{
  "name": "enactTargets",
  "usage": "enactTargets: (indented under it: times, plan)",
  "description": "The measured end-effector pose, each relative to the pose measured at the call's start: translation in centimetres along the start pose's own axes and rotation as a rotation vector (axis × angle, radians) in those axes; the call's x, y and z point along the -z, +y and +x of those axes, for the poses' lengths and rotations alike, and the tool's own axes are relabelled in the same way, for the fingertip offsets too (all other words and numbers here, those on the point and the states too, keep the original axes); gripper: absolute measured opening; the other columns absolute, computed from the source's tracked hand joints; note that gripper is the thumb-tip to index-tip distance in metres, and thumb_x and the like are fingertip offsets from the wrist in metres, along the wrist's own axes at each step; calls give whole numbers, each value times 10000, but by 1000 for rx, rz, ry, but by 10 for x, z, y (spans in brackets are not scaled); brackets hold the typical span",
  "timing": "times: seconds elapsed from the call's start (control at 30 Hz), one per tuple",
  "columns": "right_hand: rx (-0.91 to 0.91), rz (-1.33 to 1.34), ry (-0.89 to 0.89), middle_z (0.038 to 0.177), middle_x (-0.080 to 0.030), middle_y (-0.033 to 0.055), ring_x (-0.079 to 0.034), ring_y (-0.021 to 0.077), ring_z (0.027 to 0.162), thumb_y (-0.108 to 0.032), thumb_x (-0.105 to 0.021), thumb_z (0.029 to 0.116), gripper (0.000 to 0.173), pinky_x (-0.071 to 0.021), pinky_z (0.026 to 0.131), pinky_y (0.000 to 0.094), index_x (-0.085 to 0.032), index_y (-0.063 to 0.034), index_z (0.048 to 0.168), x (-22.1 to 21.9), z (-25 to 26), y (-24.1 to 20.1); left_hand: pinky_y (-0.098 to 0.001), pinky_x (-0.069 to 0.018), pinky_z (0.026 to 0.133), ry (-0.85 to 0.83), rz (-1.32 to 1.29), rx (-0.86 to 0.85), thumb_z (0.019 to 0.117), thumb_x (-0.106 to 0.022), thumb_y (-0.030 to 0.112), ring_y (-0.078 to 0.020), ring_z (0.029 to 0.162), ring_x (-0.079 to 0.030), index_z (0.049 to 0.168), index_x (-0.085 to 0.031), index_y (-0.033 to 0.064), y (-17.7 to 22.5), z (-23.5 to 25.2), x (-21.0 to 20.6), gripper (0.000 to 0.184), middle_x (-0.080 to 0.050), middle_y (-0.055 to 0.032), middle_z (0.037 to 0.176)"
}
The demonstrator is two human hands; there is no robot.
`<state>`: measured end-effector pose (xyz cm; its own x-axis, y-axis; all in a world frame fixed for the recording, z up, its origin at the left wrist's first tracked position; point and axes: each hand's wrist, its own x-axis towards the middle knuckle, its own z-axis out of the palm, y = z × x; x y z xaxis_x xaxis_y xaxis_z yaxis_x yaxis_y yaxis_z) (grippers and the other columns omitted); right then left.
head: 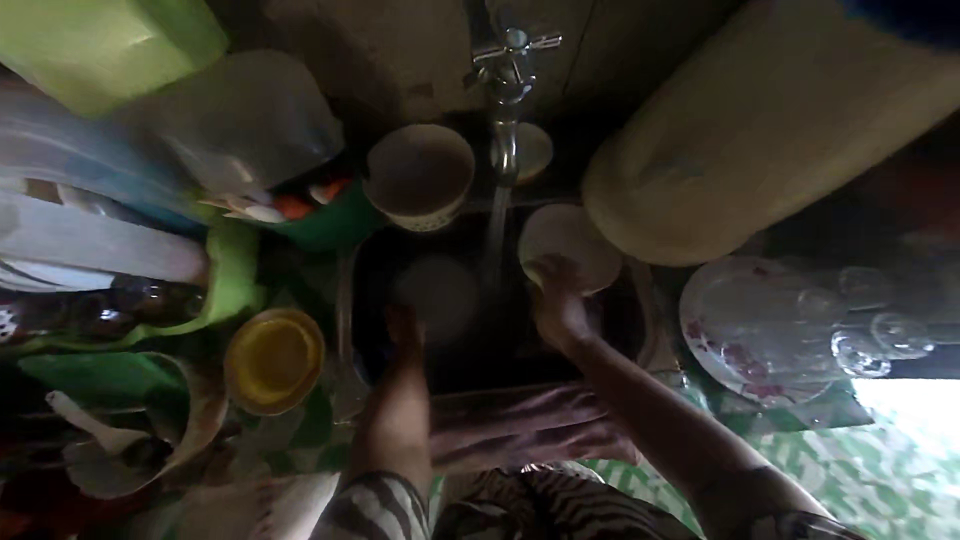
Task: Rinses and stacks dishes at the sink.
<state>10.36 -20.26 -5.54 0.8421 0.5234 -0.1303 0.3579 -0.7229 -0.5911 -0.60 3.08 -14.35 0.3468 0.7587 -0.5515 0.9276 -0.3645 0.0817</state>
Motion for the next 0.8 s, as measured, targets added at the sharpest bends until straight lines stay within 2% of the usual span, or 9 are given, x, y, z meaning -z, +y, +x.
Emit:
enactTargets:
  times: [0.1,0.17,0.2,0.27,0.33,0.4,0.53,0.67,0.8]
  plan:
    - [55,-42,-254,1547,-453,210,-376,363,1473,-162,-530,1044,418,-317,1219,483,-562,-61,1448,-39,-1,-27,-513,-399,1152,-35,22,-84,997,-612,96,-424,1427,-432,1470,-421,-121,-4,-6,0,554,-416,-320,1530]
    - [-37,-40,-427,1610,-362,205,-327,364,1503,-141,-515,1045,504,-305,1225,492,-446,-53,1536,-71,16,-26,-522,-357,1178,-20,31,-159,1000,-619,111,-437,1427,-429,1413,-483,-147,-8,-8,-1,506,-469,-333,1485]
    - [-104,9,-447,1593,-393,213,-376,371,1475,-157,-535,1043,530,-343,1201,511,-419,-24,1543,-84,25,-23,-524,-368,1173,5,-24,-167,1017,-601,142,-433,1410,-452,1410,-494,-135,-10,-11,0,493,-494,-328,1465]
    - [-215,134,-470,1516,-469,263,-472,405,1396,-176,-572,1043,539,-399,1146,544,-421,40,1513,-95,40,-21,-529,-378,1163,37,-91,-173,1032,-581,153,-439,1393,-471,1422,-485,-127,-12,-15,3,489,-504,-331,1452]
    - [-272,159,-575,1452,-522,292,-499,404,1369,-154,-545,1060,449,-393,1151,513,-491,95,1430,-99,50,-20,-526,-401,1146,27,-123,-124,1047,-549,139,-433,1378,-490,1448,-455,-118,-9,-22,7,486,-502,-323,1457]
    - [-313,109,-681,1460,-523,284,-483,383,1394,-163,-498,1083,409,-368,1169,489,-533,104,1391,-101,59,-24,-535,-420,1124,-25,-161,-65,1067,-516,162,-432,1360,-507,1464,-437,-100,-7,-26,11,482,-508,-314,1453]
    - [-377,205,-577,1431,-532,303,-504,389,1366,-190,-518,1079,436,-394,1145,490,-522,127,1378,-108,59,-28,-508,-412,1132,-103,-93,-12,1050,-555,220,-401,1372,-504,1412,-500,-114,-1,-25,16,495,-528,-300,1440]
    - [-445,263,-542,1404,-549,303,-536,392,1324,-187,-565,1056,449,-428,1110,499,-517,120,1380,-114,57,-23,-527,-443,1109,6,-355,73,1027,-619,305,-414,1351,-521,1524,-401,-11,-1,-24,16,628,-492,-295,1477]
    - [-494,305,-463,1440,-513,312,-493,402,1370,-184,-573,1048,485,-405,1139,497,-480,120,1414,-109,47,-35,-581,-441,1086,54,-332,51,991,-659,350,-469,1368,-466,1507,-425,11,9,-34,36,660,-417,-314,1517]
